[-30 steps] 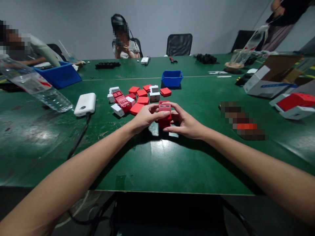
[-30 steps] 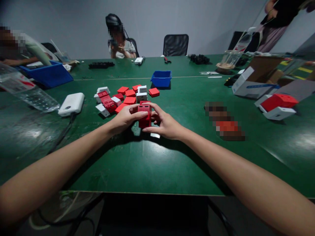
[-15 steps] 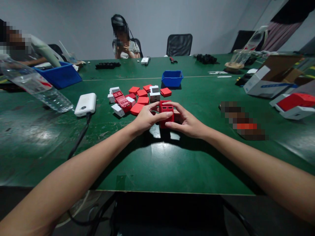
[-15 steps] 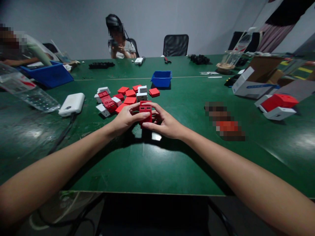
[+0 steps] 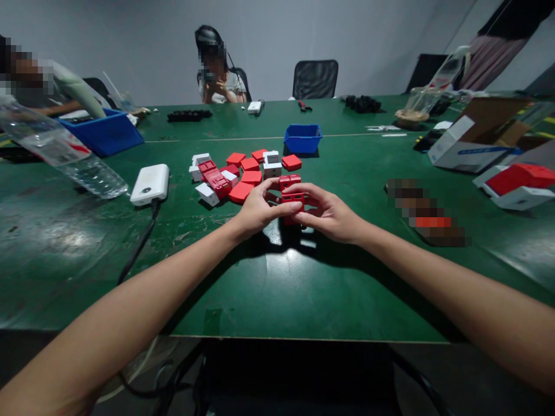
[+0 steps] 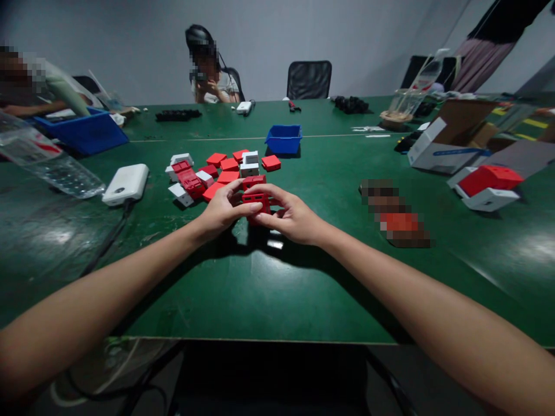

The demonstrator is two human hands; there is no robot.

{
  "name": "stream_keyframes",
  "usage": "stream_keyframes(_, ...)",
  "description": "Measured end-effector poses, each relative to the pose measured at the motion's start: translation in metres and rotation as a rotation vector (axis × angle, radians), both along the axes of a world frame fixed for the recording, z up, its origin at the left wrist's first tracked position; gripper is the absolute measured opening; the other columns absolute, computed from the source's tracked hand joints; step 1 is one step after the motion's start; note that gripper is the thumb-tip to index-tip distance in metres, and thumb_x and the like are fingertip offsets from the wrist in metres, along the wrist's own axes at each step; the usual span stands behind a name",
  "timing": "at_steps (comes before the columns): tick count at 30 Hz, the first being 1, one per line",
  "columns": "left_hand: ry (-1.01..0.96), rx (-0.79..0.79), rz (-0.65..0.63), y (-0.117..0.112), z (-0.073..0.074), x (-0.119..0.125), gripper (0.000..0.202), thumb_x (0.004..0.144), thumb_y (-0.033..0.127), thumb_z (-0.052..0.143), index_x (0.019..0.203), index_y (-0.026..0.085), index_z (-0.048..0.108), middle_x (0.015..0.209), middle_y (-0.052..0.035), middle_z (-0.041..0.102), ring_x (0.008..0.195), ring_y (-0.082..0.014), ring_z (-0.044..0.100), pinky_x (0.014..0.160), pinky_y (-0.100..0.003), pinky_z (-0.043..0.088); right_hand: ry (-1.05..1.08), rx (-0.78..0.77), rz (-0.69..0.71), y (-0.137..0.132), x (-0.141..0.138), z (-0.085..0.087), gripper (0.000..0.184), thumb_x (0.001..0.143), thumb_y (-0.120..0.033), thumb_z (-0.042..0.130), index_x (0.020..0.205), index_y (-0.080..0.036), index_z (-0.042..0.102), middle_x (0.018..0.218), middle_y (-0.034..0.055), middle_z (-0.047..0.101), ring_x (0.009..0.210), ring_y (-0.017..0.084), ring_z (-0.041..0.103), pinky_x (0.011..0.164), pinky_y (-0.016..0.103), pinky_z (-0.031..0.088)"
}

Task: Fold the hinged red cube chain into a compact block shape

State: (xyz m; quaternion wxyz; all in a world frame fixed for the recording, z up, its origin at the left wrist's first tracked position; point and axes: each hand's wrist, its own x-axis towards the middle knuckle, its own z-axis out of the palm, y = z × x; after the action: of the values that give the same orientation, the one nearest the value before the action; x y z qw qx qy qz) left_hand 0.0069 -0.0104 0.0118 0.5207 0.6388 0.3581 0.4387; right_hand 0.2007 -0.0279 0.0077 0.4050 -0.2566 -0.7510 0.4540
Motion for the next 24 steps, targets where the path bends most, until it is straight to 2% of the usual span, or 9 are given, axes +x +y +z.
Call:
stream_keyframes(6,-0.017,-0.018,0.001,-0.004,0.0062,0.0015,0.069,0.06,0.037,0.089,0.118,0.014,0.06,0.12,-0.0119,0.067,0.099,-0.0218,0.067,0.088,-0.035,0.053,-0.023,0.037,-0.028,-0.0015,0.0,0.0003,0.038,0.088,-0.032,0.069,0.124,-0.026,0.059,0.127,0.0046,0.06,0.112,0.022,0.062,0.087,0.033,0.06)
stream_keyframes(13,-0.03,-0.077,-0.001,-0.0065,0.0089,0.0036,0.071,0.062,0.037,0.088,0.123,0.015,0.061,0.12,-0.0112,0.067,0.094,-0.02,0.068,0.08,-0.03,0.055,-0.028,0.022,0.001,0.0006,0.0025,0.0,0.039,0.09,-0.033,0.066,0.128,-0.029,0.056,0.131,0.0047,0.058,0.099,0.018,0.064,0.065,0.023,0.058)
stream_keyframes(19,0.019,-0.023,0.035,-0.005,0.009,0.0053,0.063,0.066,0.04,0.084,0.119,0.014,0.064,0.114,-0.0097,0.069,0.094,-0.0192,0.066,0.076,-0.028,0.053,-0.045,0.049,0.004,0.0023,0.0037,-0.0014,0.041,0.092,-0.034,0.064,0.132,-0.031,0.053,0.136,0.0042,0.055,0.115,0.021,0.06,0.079,0.027,0.057)
stream_keyframes(24,0.021,-0.018,0.019,-0.0036,0.0088,0.0054,0.062,0.065,0.04,0.082,0.119,0.014,0.066,0.108,-0.008,0.07,0.093,-0.0191,0.065,0.075,-0.027,0.053,-0.083,0.066,0.002,0.0015,0.0031,-0.0013,0.043,0.093,-0.036,0.062,0.134,-0.032,0.049,0.137,0.0043,0.053,0.111,0.019,0.06,0.078,0.027,0.057)
